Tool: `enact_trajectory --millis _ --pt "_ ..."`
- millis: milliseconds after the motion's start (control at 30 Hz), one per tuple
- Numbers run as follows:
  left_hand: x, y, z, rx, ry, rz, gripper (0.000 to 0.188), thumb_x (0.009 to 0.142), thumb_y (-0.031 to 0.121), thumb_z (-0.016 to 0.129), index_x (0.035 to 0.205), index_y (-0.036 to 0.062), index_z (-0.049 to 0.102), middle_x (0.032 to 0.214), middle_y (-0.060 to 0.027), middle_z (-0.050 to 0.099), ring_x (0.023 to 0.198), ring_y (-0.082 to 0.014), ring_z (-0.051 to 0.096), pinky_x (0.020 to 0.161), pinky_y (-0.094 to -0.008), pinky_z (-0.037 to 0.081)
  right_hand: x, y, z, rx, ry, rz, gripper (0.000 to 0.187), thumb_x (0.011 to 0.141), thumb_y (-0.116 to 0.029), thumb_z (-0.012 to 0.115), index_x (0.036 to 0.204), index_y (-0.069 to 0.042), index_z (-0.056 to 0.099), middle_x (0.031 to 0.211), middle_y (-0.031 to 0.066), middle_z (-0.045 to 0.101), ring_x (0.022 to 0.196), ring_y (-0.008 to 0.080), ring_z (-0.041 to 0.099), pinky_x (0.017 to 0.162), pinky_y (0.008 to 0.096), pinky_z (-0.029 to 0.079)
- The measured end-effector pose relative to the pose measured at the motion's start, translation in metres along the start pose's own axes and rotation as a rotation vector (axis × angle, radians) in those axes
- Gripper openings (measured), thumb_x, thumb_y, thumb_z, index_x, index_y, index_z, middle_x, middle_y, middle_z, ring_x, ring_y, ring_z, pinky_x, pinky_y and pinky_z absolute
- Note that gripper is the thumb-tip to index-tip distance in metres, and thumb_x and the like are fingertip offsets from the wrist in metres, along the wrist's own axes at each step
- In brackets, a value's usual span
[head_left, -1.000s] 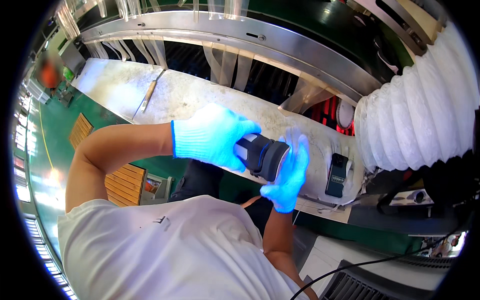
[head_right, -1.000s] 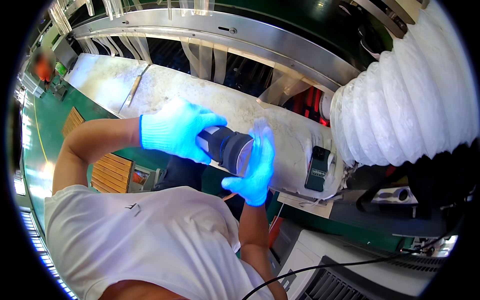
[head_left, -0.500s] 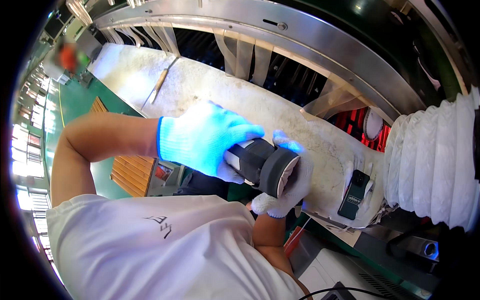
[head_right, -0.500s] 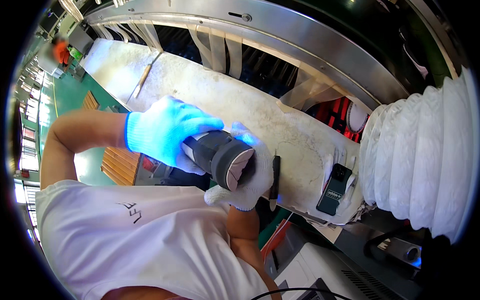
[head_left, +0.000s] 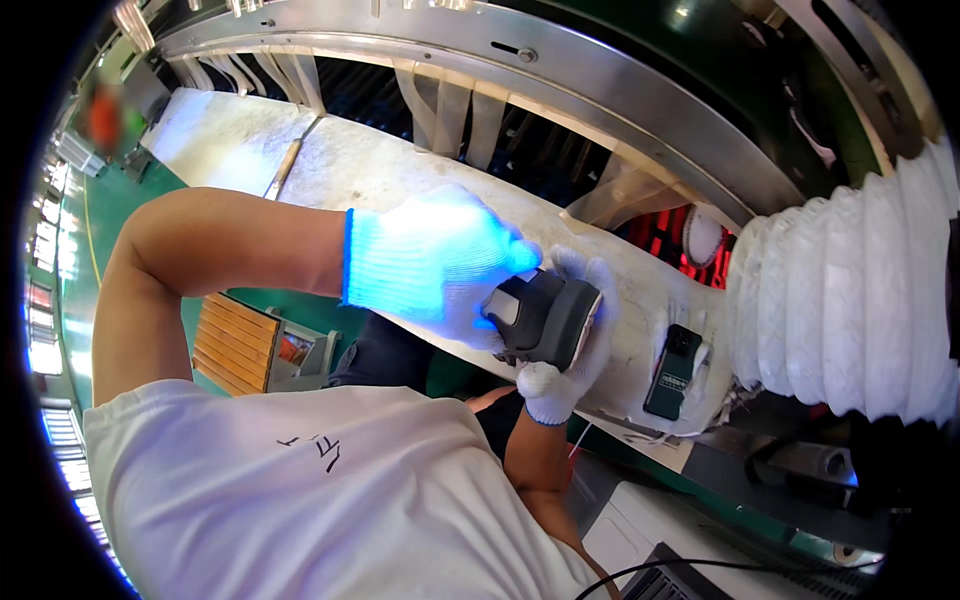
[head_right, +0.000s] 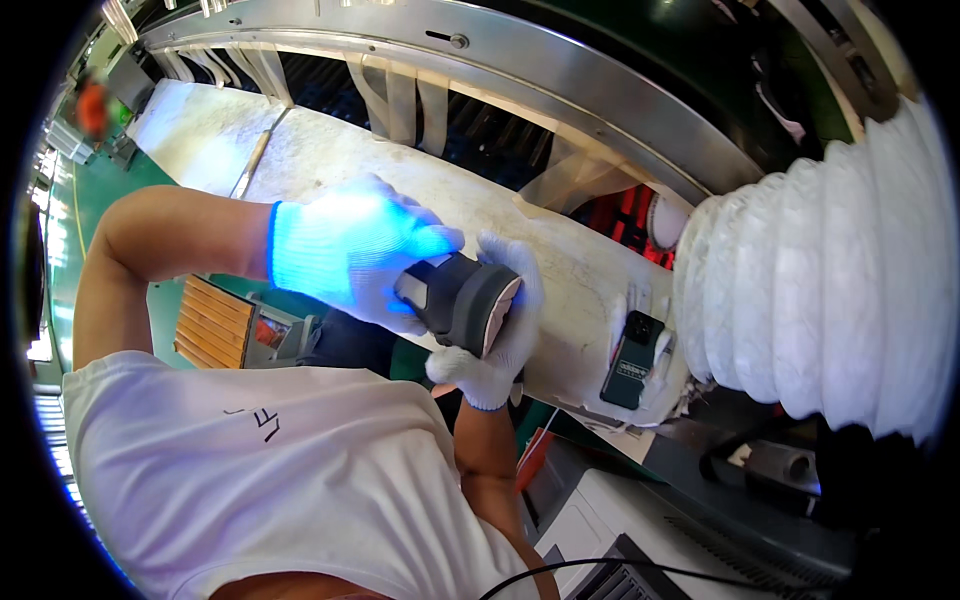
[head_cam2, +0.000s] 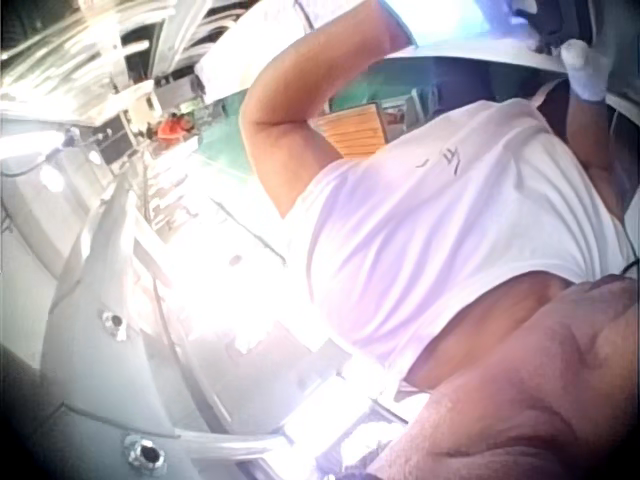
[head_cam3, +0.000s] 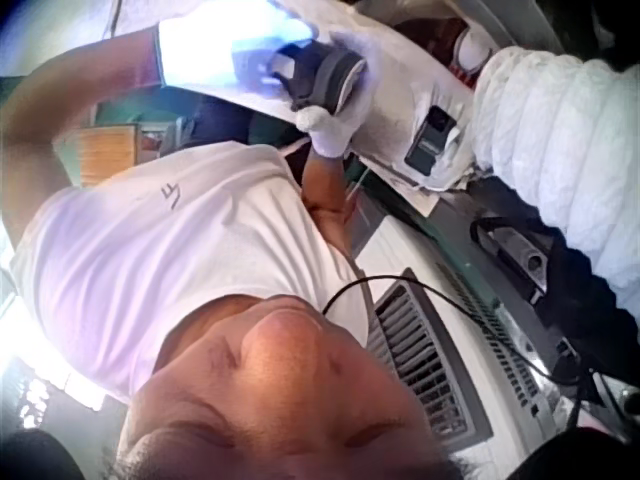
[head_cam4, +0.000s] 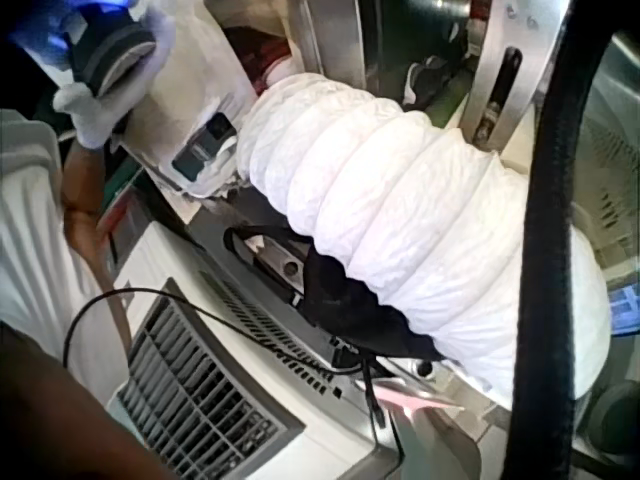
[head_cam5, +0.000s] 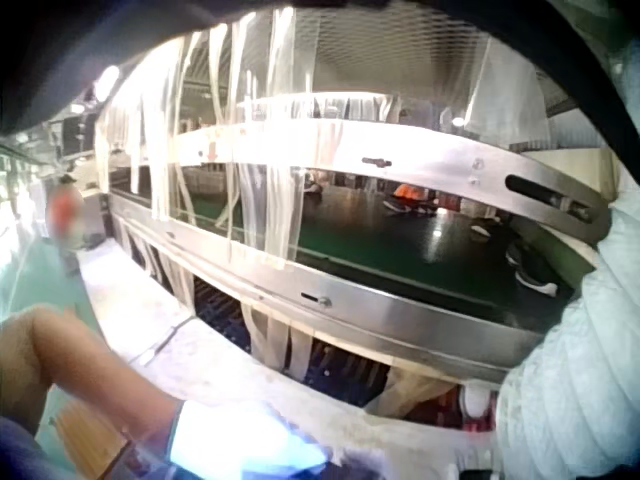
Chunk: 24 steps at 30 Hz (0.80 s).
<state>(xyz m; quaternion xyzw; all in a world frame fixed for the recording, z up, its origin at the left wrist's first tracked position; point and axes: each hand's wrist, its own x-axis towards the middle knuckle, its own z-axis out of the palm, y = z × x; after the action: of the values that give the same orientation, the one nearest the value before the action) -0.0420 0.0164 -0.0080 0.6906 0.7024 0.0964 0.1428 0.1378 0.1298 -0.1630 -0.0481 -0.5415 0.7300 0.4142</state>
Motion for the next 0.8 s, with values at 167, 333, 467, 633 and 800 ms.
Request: enact_trajectory --millis 167,333,467,633,800 --pt "0.023 0.018 -0.002 0.037 -0.065 0.007 0.054 0.079 0.042 0.09 0.118 0.0077 0.078 0.094 -0.014 0.08 0.085 -0.0394 0.079 0.076 -0.0475 0.065 0.002 -0.013 -0.019 0.305 0.09 0.173 0.146 0.077 -0.073 0.096 0.181 -0.004 0.019 0.185 0.0221 0.028 0.166 0.0361 0.04 0.137 0.0546 0.035" --pt "0.034 0.035 -0.008 0.145 -0.151 0.016 0.053 0.077 0.041 0.091 0.114 0.0064 0.078 0.086 -0.0163 0.079 0.079 -0.0384 0.079 0.069 -0.0458 0.064 -0.011 -0.02 -0.025 0.219 0.132 0.155 0.135 0.087 -0.075 0.086 0.181 -0.007 0.018 0.171 0.0211 0.05 0.149 0.0352 0.061 0.126 0.0527 0.052" --pt "0.035 0.033 0.006 0.104 -0.021 0.11 0.037 0.065 0.032 0.088 0.092 0.0069 0.082 0.073 -0.0179 0.073 0.067 -0.0392 0.073 0.062 -0.0454 0.062 -0.02 -0.015 -0.031 0.205 0.152 0.117 0.117 0.098 -0.064 0.08 0.181 -0.006 0.021 0.16 0.0205 0.059 0.139 0.0329 0.068 0.121 0.0498 0.056" --pt "0.035 0.032 0.008 0.104 -0.096 0.132 0.05 0.076 0.039 0.093 0.112 0.0059 0.08 0.086 -0.0178 0.078 0.078 -0.0402 0.078 0.069 -0.0469 0.064 -0.019 -0.042 -0.004 -0.158 0.213 0.025 0.089 0.109 -0.047 0.071 0.175 0.0 0.035 0.159 0.0218 0.06 0.141 0.0305 0.064 0.12 0.0479 0.054" --pt "0.017 0.034 0.014 0.082 0.065 0.189 0.055 0.075 0.045 0.094 0.113 0.0084 0.079 0.097 -0.0167 0.08 0.078 -0.0413 0.077 0.068 -0.0495 0.063 -0.031 -0.049 -0.021 -0.443 0.113 -0.003 0.093 0.108 -0.049 0.071 0.174 0.005 0.033 0.169 0.0257 0.051 0.155 0.0376 0.052 0.131 0.0533 0.04"
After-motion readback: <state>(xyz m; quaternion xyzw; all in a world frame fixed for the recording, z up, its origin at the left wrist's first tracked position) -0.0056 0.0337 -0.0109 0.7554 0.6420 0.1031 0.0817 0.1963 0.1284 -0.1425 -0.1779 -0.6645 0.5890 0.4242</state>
